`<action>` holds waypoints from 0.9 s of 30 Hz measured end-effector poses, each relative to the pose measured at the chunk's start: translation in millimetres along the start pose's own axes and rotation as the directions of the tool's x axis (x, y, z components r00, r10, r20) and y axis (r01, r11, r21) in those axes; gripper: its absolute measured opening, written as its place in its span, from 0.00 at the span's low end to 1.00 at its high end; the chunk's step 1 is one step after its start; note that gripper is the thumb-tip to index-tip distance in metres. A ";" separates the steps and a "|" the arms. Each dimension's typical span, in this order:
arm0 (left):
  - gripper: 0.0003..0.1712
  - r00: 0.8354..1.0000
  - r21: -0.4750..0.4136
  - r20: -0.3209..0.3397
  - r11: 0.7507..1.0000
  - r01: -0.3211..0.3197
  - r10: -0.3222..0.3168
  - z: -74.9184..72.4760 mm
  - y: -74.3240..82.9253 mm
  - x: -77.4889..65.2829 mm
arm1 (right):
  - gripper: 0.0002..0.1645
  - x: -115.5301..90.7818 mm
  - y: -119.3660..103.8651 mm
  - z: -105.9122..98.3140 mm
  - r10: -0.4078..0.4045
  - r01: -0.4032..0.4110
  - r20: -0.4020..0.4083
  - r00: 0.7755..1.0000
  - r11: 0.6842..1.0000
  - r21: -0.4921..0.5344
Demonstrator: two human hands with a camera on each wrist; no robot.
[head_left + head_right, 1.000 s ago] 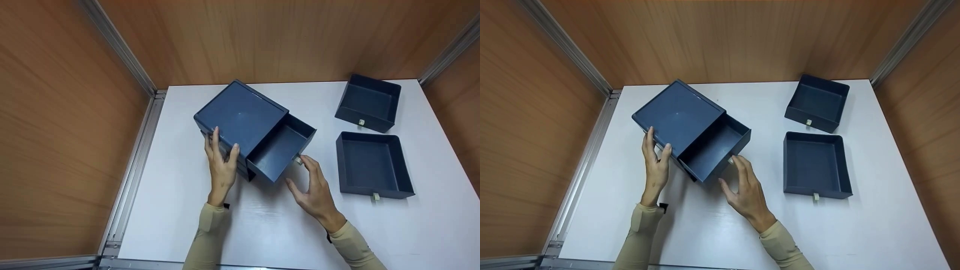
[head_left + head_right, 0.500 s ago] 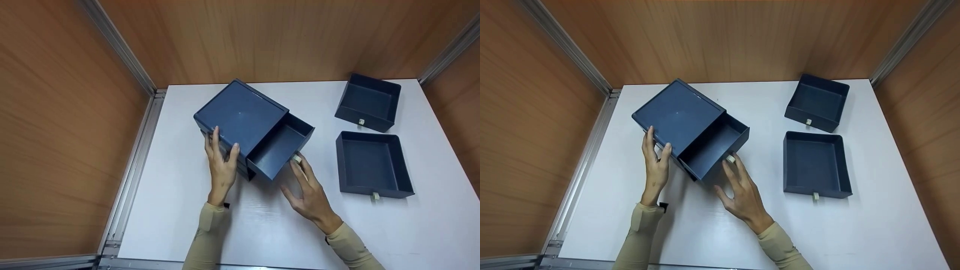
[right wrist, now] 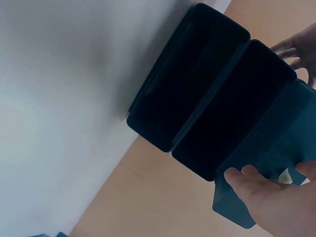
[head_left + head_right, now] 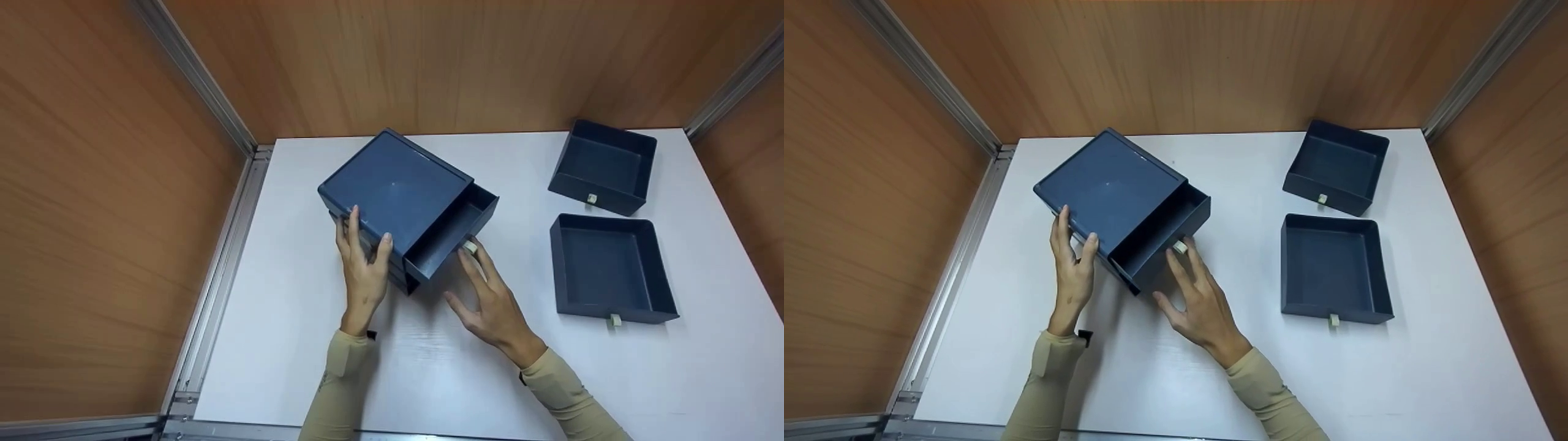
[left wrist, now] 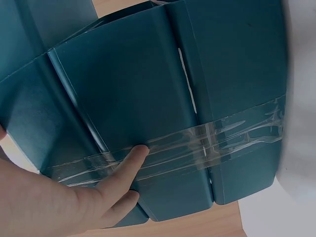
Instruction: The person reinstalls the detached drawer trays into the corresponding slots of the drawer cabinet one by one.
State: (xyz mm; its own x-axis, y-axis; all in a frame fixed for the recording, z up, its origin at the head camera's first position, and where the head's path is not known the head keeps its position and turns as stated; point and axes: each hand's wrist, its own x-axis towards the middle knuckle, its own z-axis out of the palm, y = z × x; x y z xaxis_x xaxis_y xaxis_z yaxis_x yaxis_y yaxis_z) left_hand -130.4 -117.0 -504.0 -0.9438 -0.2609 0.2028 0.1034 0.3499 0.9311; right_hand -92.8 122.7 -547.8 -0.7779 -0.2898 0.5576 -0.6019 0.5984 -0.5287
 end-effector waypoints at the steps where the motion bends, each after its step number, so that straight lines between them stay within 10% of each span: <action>1: 0.46 1.000 -0.003 0.000 1.000 -0.004 0.004 0.0 -0.3 0.1 | 0.55 1.2 -0.1 1.0 0.001 -0.001 0.001 1.000 1.000 0.002; 27: 0.46 1.000 0.002 -0.002 1.000 -0.007 0.007 0.9 -2.1 -1.0 | 0.50 25.8 -5.1 26.2 0.067 -0.072 0.114 0.991 0.997 0.035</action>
State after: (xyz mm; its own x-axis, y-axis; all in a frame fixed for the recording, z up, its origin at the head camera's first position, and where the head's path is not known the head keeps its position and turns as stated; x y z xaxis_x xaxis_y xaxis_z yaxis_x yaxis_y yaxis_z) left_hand -130.0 -116.7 -506.3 -0.9424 -0.2606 0.2097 0.1089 0.3537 0.9290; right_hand -114.5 92.7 -547.5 -0.8321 -0.3323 0.4440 -0.5506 0.5910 -0.5895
